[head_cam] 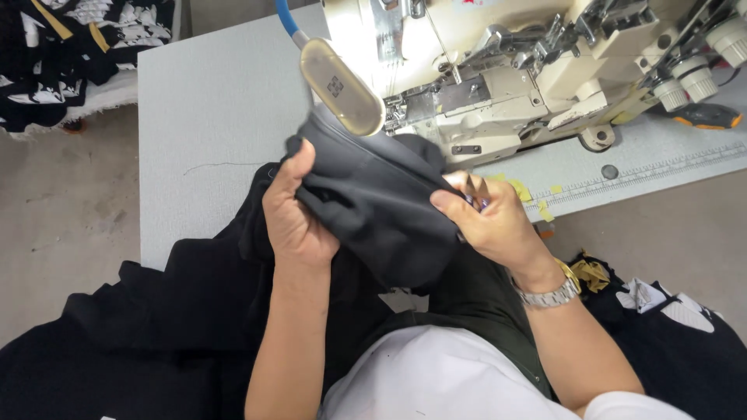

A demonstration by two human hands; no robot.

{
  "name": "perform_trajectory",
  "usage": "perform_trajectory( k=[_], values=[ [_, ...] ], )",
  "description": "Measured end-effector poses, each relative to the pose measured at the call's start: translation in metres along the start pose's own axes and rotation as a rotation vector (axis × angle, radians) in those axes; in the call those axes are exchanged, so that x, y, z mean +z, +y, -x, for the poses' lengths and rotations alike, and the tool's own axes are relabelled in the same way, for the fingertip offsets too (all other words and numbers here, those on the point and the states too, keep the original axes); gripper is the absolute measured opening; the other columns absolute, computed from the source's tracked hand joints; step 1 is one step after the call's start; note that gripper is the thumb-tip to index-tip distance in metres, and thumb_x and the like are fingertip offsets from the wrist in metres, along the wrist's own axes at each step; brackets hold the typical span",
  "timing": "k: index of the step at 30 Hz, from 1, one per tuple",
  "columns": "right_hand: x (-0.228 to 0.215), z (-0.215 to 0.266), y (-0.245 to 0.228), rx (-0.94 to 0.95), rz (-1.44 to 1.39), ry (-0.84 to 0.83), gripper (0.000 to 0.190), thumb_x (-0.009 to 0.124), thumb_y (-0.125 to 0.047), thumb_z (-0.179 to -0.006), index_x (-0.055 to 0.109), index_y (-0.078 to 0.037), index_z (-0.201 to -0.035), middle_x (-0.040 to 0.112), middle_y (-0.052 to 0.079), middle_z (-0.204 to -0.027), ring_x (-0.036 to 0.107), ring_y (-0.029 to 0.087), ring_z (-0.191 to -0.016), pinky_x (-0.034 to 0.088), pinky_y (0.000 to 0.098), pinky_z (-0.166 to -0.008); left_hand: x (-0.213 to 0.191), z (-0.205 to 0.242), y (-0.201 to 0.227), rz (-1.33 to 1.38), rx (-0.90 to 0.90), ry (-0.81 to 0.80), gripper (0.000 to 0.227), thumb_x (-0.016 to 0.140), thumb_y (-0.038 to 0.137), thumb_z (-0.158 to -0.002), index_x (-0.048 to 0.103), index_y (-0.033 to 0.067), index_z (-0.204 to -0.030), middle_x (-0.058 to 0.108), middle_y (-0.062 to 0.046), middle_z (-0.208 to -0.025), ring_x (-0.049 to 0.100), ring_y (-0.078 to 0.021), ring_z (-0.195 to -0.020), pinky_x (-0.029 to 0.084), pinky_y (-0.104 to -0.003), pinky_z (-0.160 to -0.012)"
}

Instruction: Trimming loose threads from black t-shirts using snips at a sewing workstation

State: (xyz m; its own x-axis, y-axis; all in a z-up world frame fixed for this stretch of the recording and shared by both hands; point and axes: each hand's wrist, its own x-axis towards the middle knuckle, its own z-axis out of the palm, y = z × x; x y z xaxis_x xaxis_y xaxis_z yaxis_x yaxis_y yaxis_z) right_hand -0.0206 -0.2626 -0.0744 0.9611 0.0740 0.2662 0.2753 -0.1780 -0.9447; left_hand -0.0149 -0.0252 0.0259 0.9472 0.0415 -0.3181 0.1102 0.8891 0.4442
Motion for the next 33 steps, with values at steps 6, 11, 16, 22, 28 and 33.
perform_trajectory(
  k=[6,11,16,22,28,33],
  values=[
    [-0.023,0.021,0.039,0.057,-0.012,-0.005,0.006,0.077,-0.010,-0.093,0.077,-0.012,-0.087,0.049,-0.009,-0.050,0.039,-0.002,-0.053,0.034,0.0149,-0.048,-0.027,-0.017,-0.025,0.036,-0.082,-0.003,0.034,0.068,0.010,-0.090,0.067,-0.0040,-0.121,0.072,-0.027,-0.119,0.071,-0.0373,-0.110,0.058,-0.053,-0.099],
    [-0.030,0.039,0.059,0.096,0.089,0.072,0.008,0.082,-0.010,-0.089,0.074,-0.009,-0.086,0.057,-0.003,-0.057,0.041,0.002,-0.052,0.032,0.0191,-0.047,-0.041,-0.021,-0.039,-0.044,-0.030,-0.145,0.038,0.067,0.001,-0.090,0.064,-0.0048,-0.128,0.070,-0.027,-0.122,0.068,-0.0418,-0.115,0.055,-0.060,-0.103],
    [-0.010,0.023,-0.036,-0.103,0.267,0.154,0.021,0.080,-0.009,-0.095,0.076,-0.003,-0.115,0.075,0.013,-0.099,0.065,0.017,-0.069,0.049,0.0306,-0.061,-0.064,-0.014,-0.059,-0.160,0.017,-0.213,0.044,0.069,-0.005,-0.088,0.063,-0.0037,-0.132,0.069,-0.026,-0.124,0.068,-0.0424,-0.115,0.053,-0.063,-0.101],
    [0.040,-0.002,-0.074,0.188,-0.302,0.143,0.054,0.083,-0.005,-0.084,0.060,-0.003,-0.134,0.060,0.003,-0.097,0.049,0.002,-0.039,0.041,0.0126,-0.022,-0.073,-0.005,-0.057,-0.245,-0.068,-0.196,0.042,0.073,-0.006,-0.085,0.067,-0.0023,-0.126,0.072,-0.023,-0.122,0.070,-0.0369,-0.111,0.056,-0.057,-0.100],
    [0.062,-0.005,-0.111,-0.219,-0.154,-0.005,0.010,0.083,-0.006,-0.087,0.080,-0.007,-0.097,0.071,0.003,-0.070,0.055,0.003,-0.061,0.049,0.0213,-0.055,0.013,0.063,0.057,0.088,0.396,0.292,0.044,0.079,0.008,-0.067,0.073,0.0025,-0.111,0.075,-0.021,-0.104,0.074,-0.0396,-0.102,0.058,-0.057,-0.097],
    [0.053,-0.009,-0.068,0.025,0.014,-0.024,0.008,0.080,-0.007,-0.088,0.080,-0.010,-0.095,0.079,0.000,-0.092,0.070,0.006,-0.088,0.057,0.0232,-0.074,0.034,0.067,0.066,-0.183,0.919,0.401,0.054,0.086,0.008,-0.068,0.074,-0.0043,-0.120,0.078,-0.014,-0.115,0.077,-0.0285,-0.104,0.065,-0.044,-0.105]
  ],
)
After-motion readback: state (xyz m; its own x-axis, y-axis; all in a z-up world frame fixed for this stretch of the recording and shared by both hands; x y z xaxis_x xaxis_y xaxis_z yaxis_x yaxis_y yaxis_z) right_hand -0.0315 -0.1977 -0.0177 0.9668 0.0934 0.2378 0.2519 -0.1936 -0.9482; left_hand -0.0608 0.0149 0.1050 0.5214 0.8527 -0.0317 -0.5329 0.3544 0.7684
